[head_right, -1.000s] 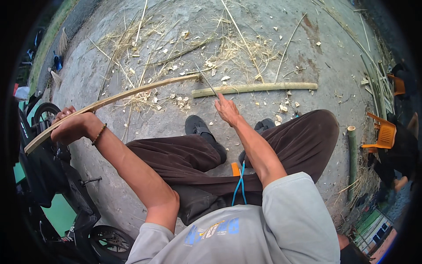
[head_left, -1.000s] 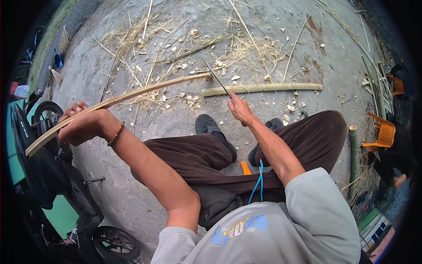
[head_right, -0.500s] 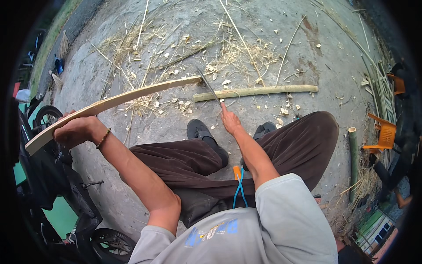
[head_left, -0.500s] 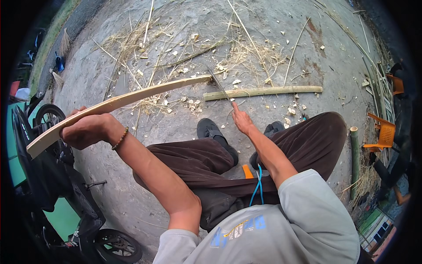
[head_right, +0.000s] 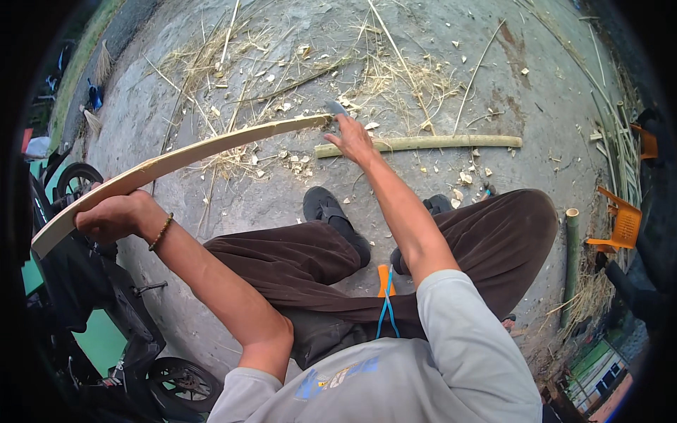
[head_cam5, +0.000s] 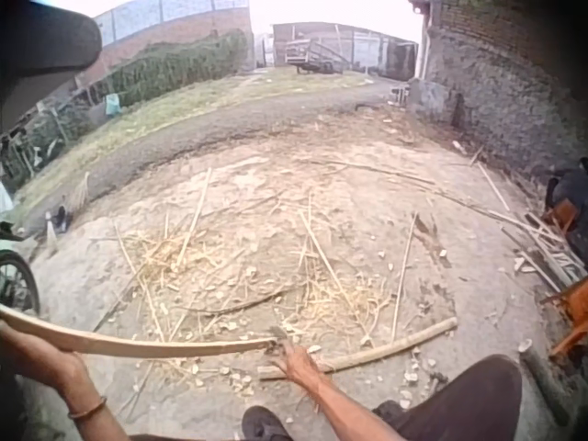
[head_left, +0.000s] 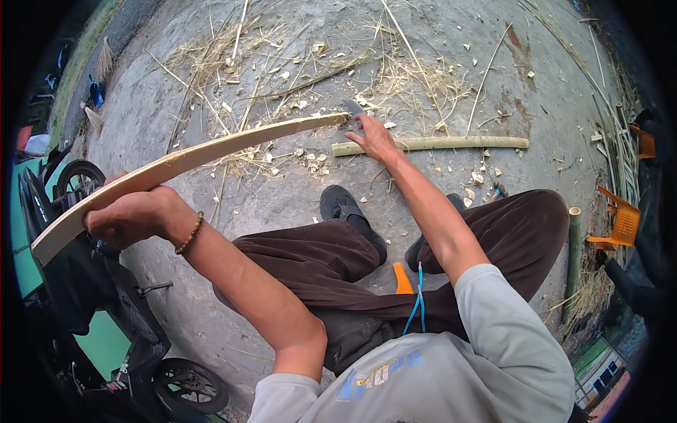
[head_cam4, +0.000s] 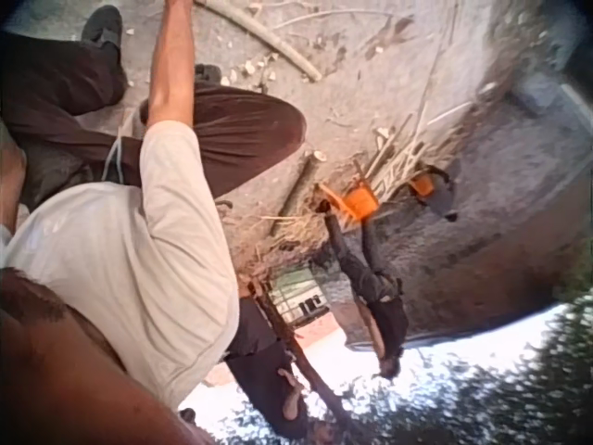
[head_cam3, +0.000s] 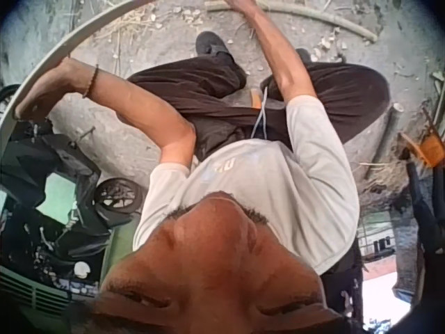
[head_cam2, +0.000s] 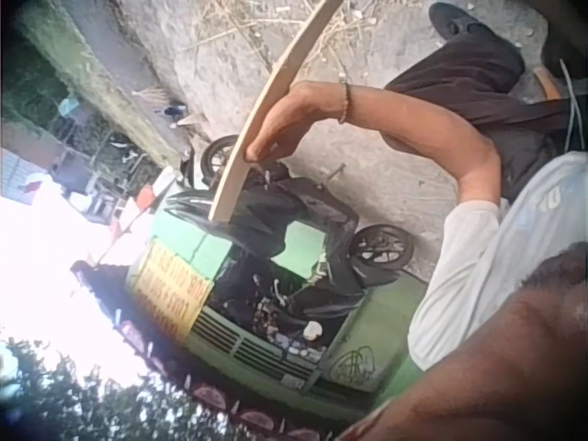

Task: The person is using a machete and a hammer to split and shape bamboo strips.

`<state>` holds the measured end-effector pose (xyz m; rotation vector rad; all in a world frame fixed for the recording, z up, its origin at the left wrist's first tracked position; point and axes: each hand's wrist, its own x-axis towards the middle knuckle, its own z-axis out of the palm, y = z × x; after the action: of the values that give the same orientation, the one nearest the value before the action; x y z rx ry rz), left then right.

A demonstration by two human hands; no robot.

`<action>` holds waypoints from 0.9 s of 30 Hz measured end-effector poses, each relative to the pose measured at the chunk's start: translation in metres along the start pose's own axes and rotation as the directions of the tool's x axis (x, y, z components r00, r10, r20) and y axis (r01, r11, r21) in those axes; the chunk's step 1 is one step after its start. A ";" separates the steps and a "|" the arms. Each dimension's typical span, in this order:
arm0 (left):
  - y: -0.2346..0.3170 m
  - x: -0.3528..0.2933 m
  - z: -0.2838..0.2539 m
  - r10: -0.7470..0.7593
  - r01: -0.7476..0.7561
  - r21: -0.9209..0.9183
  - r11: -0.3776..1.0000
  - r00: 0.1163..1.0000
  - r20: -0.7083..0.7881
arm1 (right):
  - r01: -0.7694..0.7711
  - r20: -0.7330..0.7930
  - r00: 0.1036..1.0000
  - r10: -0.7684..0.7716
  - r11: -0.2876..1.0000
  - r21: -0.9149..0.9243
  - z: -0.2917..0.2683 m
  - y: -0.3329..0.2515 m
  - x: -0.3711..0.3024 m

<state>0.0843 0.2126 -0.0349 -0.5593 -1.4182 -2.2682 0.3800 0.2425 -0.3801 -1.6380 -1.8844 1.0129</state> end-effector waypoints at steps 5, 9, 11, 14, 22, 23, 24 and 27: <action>0.009 -0.003 0.001 -0.093 0.093 0.037 0.995 0.996 -0.019 | 0.231 0.064 0.972 -0.224 0.962 -0.145 0.027 0.003 0.056; 0.006 0.000 -0.002 -0.076 0.076 0.074 0.994 0.997 0.000 | 0.191 0.150 0.971 -0.186 0.981 -0.021 0.031 0.012 0.079; 0.006 0.007 -0.002 -0.062 0.061 0.064 0.996 0.998 0.015 | 0.252 0.136 0.960 -0.244 0.967 -0.040 0.025 0.010 0.086; 0.003 -0.001 0.003 -0.022 0.022 0.013 1.000 1.000 0.004 | -0.065 -0.011 0.995 0.101 0.721 0.689 0.006 0.026 0.095; 0.005 -0.004 0.004 -0.042 0.041 0.034 0.999 0.999 0.032 | 0.120 0.172 0.982 -0.084 0.969 -0.214 0.019 0.029 0.071; 0.005 -0.007 0.006 -0.033 0.032 0.042 0.999 0.999 0.028 | 0.122 0.170 0.982 -0.086 0.969 -0.213 0.021 0.031 0.076; 0.005 -0.009 0.007 -0.033 0.032 0.039 0.999 0.999 0.029 | 0.094 0.159 0.986 -0.059 0.969 -0.228 0.022 0.034 0.080; 0.005 -0.003 0.003 0.015 -0.020 0.082 0.996 0.998 0.061 | 0.145 0.222 0.973 -0.068 0.925 -0.352 0.017 0.019 0.088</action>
<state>0.0901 0.2136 -0.0319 -0.6154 -1.5229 -2.1848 0.3623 0.3243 -0.4175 -1.6525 -2.3941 0.8494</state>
